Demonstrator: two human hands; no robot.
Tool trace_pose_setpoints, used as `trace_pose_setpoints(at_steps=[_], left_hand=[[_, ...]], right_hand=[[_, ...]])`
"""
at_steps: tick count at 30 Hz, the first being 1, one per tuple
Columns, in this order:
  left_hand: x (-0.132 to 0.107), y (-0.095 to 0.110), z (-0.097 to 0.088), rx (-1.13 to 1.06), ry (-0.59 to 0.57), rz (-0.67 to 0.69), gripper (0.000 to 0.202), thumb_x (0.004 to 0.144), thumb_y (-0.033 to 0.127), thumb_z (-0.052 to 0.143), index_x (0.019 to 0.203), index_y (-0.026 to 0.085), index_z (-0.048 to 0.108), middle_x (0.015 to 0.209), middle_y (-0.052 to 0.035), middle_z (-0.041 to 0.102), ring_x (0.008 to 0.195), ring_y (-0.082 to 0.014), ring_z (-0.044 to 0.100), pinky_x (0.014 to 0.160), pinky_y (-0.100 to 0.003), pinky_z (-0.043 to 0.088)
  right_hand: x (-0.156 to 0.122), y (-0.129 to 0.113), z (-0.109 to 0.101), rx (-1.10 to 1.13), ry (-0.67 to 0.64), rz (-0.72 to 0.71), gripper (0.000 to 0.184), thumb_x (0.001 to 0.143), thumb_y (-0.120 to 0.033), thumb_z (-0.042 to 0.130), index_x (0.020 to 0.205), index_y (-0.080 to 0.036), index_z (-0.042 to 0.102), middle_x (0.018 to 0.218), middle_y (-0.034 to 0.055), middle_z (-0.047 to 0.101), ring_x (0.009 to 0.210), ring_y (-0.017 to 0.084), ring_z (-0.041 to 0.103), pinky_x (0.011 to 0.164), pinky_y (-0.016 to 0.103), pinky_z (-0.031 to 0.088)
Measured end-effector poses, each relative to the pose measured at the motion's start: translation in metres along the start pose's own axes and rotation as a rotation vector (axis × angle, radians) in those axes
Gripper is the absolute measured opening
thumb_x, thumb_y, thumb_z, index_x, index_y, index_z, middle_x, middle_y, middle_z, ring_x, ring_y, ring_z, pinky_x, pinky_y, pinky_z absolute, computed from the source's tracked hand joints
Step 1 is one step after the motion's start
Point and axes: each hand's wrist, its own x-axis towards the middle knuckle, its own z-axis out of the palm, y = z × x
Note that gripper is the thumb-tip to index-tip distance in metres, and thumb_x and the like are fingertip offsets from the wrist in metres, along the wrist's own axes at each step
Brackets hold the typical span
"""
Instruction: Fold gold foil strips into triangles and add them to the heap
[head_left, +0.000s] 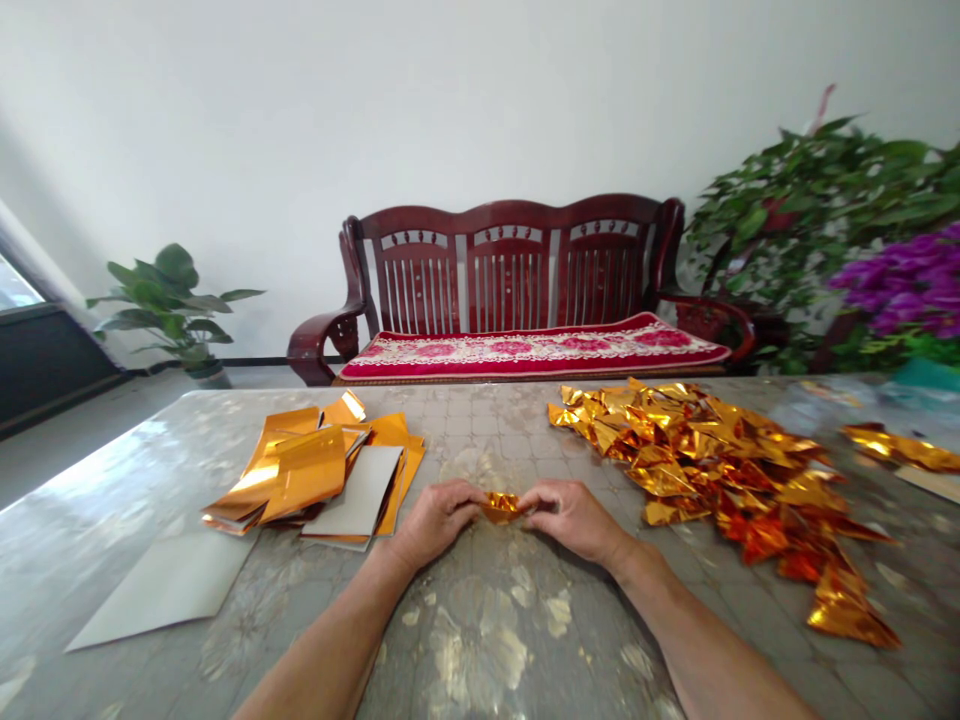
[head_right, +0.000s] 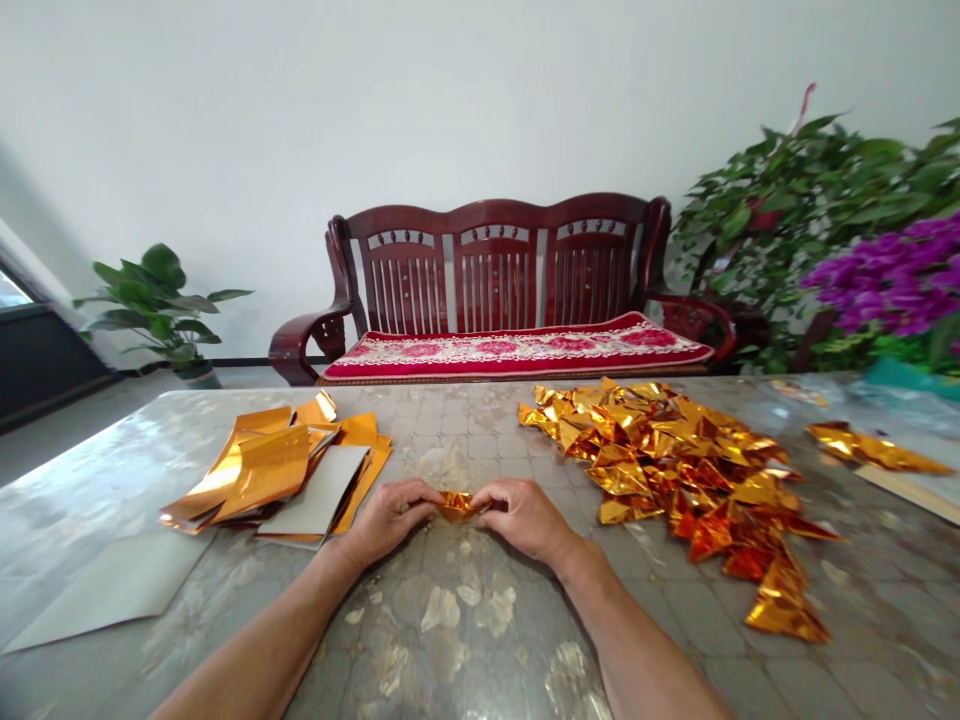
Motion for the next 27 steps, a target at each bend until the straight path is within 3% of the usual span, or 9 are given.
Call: trace_pose_setpoints(at_steps=[5, 11, 17, 27], left_hand=[[-0.001, 0.005, 0.002, 0.011, -0.009, -0.022, 0.014, 0.089, 0.023, 0.061, 0.09, 0.022, 0.076, 0.086, -0.0028, 0.075, 0.081, -0.0165, 0.068, 0.078, -0.024, 0.049], [-0.003, 0.01, 0.001, -0.02, -0.067, -0.007, 0.018, 0.091, 0.027, 0.059, 0.096, 0.024, 0.077, 0.093, -0.0035, 0.077, 0.086, -0.0176, 0.07, 0.081, -0.026, 0.051], [-0.004, 0.015, 0.006, -0.054, 0.009, -0.039, 0.017, 0.088, 0.025, 0.062, 0.094, 0.026, 0.078, 0.093, -0.0031, 0.077, 0.085, -0.0191, 0.07, 0.082, -0.028, 0.052], [-0.004, 0.019, 0.011, -0.094, 0.056, -0.102, 0.013, 0.085, 0.025, 0.066, 0.09, 0.027, 0.078, 0.087, -0.0017, 0.077, 0.08, -0.019, 0.069, 0.078, -0.026, 0.05]], right_hand=[[-0.001, -0.003, 0.001, -0.068, -0.026, -0.043, 0.015, 0.078, -0.016, 0.067, 0.085, -0.026, 0.075, 0.084, -0.0027, 0.075, 0.078, 0.016, 0.068, 0.073, 0.024, 0.048], [-0.002, -0.003, 0.003, -0.146, -0.057, -0.182, 0.02, 0.086, -0.018, 0.062, 0.094, -0.029, 0.077, 0.089, -0.0012, 0.076, 0.081, 0.016, 0.069, 0.076, 0.025, 0.049], [-0.003, -0.007, 0.007, -0.169, 0.051, -0.253, 0.023, 0.088, -0.016, 0.058, 0.095, -0.027, 0.077, 0.087, 0.0006, 0.076, 0.079, 0.016, 0.07, 0.074, 0.025, 0.052], [-0.003, -0.009, 0.014, -0.167, 0.066, -0.313, 0.021, 0.092, -0.02, 0.057, 0.099, -0.025, 0.076, 0.09, 0.0026, 0.075, 0.082, 0.015, 0.07, 0.074, 0.024, 0.053]])
